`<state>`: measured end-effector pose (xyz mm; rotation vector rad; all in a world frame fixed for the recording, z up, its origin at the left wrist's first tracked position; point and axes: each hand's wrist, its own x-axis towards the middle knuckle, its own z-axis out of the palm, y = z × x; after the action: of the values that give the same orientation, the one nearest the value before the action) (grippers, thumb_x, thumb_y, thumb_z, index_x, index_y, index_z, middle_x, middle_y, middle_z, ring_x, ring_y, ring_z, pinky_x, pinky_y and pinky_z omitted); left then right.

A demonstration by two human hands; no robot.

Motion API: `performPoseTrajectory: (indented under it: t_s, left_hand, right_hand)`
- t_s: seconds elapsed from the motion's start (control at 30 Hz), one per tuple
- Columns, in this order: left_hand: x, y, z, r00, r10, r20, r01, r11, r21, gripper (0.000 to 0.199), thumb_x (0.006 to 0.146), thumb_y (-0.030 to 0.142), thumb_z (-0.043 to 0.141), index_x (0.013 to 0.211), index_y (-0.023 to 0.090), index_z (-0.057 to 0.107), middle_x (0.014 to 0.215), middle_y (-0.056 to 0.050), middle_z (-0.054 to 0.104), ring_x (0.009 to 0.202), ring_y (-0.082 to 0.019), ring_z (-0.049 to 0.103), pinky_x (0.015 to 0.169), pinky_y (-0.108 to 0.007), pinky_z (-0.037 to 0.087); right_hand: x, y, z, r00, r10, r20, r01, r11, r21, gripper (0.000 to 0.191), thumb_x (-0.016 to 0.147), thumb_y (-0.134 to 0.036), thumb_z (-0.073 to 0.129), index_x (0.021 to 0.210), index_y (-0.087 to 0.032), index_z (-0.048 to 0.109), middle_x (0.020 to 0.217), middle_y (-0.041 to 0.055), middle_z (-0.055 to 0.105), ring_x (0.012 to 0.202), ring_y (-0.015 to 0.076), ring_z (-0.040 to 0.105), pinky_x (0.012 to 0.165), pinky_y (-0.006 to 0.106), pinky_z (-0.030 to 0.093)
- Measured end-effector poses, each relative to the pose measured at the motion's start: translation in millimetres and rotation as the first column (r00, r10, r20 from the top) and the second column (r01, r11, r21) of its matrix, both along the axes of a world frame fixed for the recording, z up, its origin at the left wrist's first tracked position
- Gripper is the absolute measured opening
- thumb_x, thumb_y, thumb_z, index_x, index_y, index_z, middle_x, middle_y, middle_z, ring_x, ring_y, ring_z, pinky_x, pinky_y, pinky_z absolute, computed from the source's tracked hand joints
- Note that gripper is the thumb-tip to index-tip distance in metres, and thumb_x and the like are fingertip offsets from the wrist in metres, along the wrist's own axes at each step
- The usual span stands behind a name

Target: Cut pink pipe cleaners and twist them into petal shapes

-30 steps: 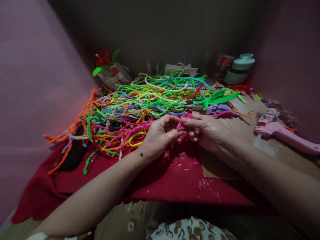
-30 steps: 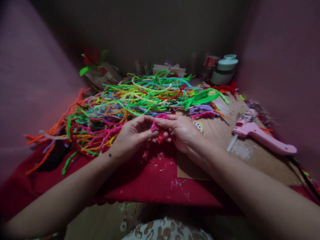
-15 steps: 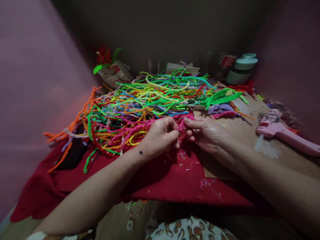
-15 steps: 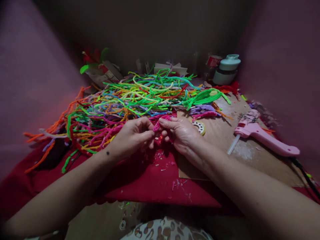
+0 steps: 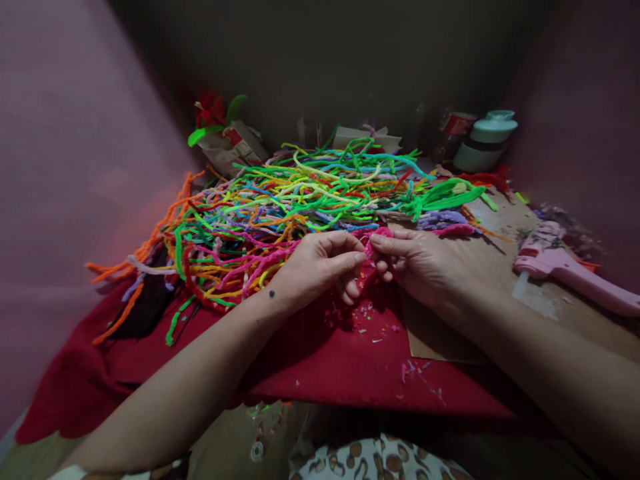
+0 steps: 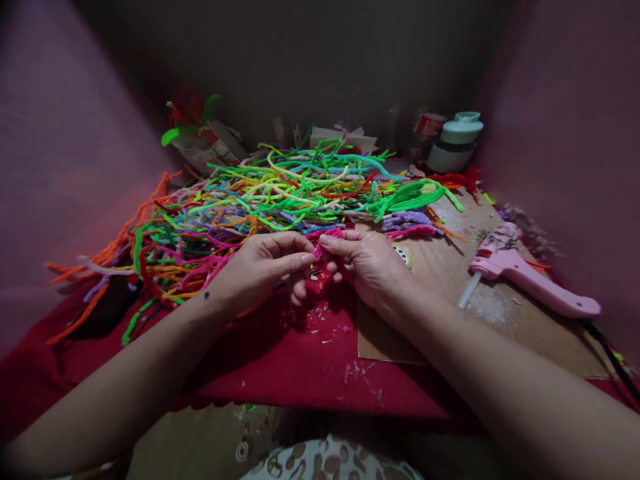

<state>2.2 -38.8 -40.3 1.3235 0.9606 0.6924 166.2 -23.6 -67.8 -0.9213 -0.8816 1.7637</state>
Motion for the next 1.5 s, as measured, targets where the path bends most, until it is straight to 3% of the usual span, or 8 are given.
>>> performPoseTrajectory:
  t_s: [0.23, 0.53, 0.77, 1.0, 1.13, 1.23, 1.33, 1.5]
  left_hand:
    - [5, -4, 3.2, 0.993, 0.045, -0.108, -0.044, 0.999, 0.013, 0.011, 0.079, 0.026, 0.056, 0.077, 0.015, 0.055, 0.050, 0.003, 0.057, 0.038, -0.009, 0.055, 0.038, -0.018, 0.046]
    - [5, -4, 0.9, 0.999, 0.019, -0.034, -0.021, 0.997, -0.069, 0.014, 0.079, 0.028, 0.058, 0.078, 0.015, 0.055, 0.044, 0.003, 0.055, 0.035, -0.010, 0.053, 0.035, -0.018, 0.044]
    - [5, -2, -1.7, 0.992, 0.128, -0.008, -0.128, 0.992, -0.010, 0.011, 0.080, 0.026, 0.056, 0.078, 0.016, 0.052, 0.056, 0.003, 0.056, 0.040, -0.009, 0.055, 0.038, -0.021, 0.048]
    - [2, 3, -2.5, 0.984, 0.170, 0.049, -0.172, 0.984, 0.043, 0.008, 0.077, 0.021, 0.056, 0.078, 0.015, 0.051, 0.056, 0.004, 0.055, 0.041, -0.009, 0.055, 0.038, -0.021, 0.049]
    - [1, 3, -2.9, 0.986, 0.163, 0.026, -0.164, 0.986, 0.043, 0.005, 0.075, 0.016, 0.055, 0.079, 0.016, 0.052, 0.053, 0.005, 0.055, 0.039, -0.009, 0.054, 0.036, -0.020, 0.048]
    - [1, 2, -2.7, 0.988, 0.153, -0.001, -0.153, 0.987, 0.058, 0.004, 0.076, 0.018, 0.055, 0.078, 0.016, 0.052, 0.051, 0.005, 0.055, 0.037, -0.009, 0.053, 0.035, -0.020, 0.047]
    - [2, 2, -2.6, 0.983, 0.182, 0.012, -0.182, 0.980, 0.076, 0.006, 0.077, 0.018, 0.056, 0.077, 0.016, 0.050, 0.051, 0.005, 0.055, 0.037, -0.009, 0.053, 0.034, -0.020, 0.046]
    - [5, 1, -1.5, 0.981, 0.190, 0.025, -0.191, 0.980, 0.046, 0.006, 0.077, 0.015, 0.054, 0.078, 0.015, 0.048, 0.055, 0.005, 0.055, 0.036, -0.009, 0.054, 0.034, -0.020, 0.046]
  right_hand:
    - [-1, -1, -1.0, 0.996, -0.051, 0.074, 0.044, 0.995, 0.094, 0.018, 0.066, -0.028, 0.072, 0.064, -0.015, 0.059, 0.052, -0.0030, 0.055, 0.043, 0.0069, 0.048, 0.039, 0.018, 0.037]
    - [1, -5, 12.4, 0.924, -0.140, 0.357, 0.045, 0.964, 0.263, 0.020, 0.072, -0.022, 0.064, 0.054, -0.015, 0.060, 0.047, -0.0012, 0.054, 0.040, 0.0063, 0.042, 0.039, 0.021, 0.029]
    - [3, -4, 8.0, 0.976, 0.018, 0.218, -0.064, 0.976, 0.210, 0.013, 0.071, -0.027, 0.064, 0.065, -0.016, 0.064, 0.059, 0.0004, 0.061, 0.048, 0.0092, 0.050, 0.047, 0.023, 0.037]
    - [13, 1, 12.1, 0.882, 0.180, 0.436, -0.296, 0.931, 0.215, 0.017, 0.068, -0.024, 0.067, 0.056, -0.015, 0.060, 0.050, -0.0027, 0.052, 0.045, 0.0073, 0.044, 0.045, 0.022, 0.033]
    - [14, 1, 10.7, 0.846, 0.194, 0.496, -0.329, 0.922, 0.202, 0.020, 0.067, -0.027, 0.071, 0.055, -0.014, 0.061, 0.048, -0.0024, 0.052, 0.042, 0.0063, 0.041, 0.041, 0.022, 0.031]
    - [13, -1, 9.6, 0.891, 0.198, 0.408, -0.287, 0.943, 0.167, 0.019, 0.067, -0.027, 0.072, 0.057, -0.014, 0.062, 0.047, -0.0029, 0.051, 0.039, 0.0065, 0.042, 0.037, 0.021, 0.033]
    - [11, -3, 10.1, 0.957, 0.191, 0.218, -0.216, 0.972, 0.097, 0.013, 0.064, -0.021, 0.074, 0.067, -0.015, 0.063, 0.053, -0.0025, 0.057, 0.043, 0.0091, 0.052, 0.041, 0.022, 0.045]
    - [6, -4, 11.8, 0.998, 0.062, 0.032, -0.064, 0.995, 0.082, 0.020, 0.059, -0.017, 0.078, 0.066, -0.015, 0.060, 0.058, -0.0007, 0.061, 0.051, 0.0123, 0.060, 0.051, 0.027, 0.054]
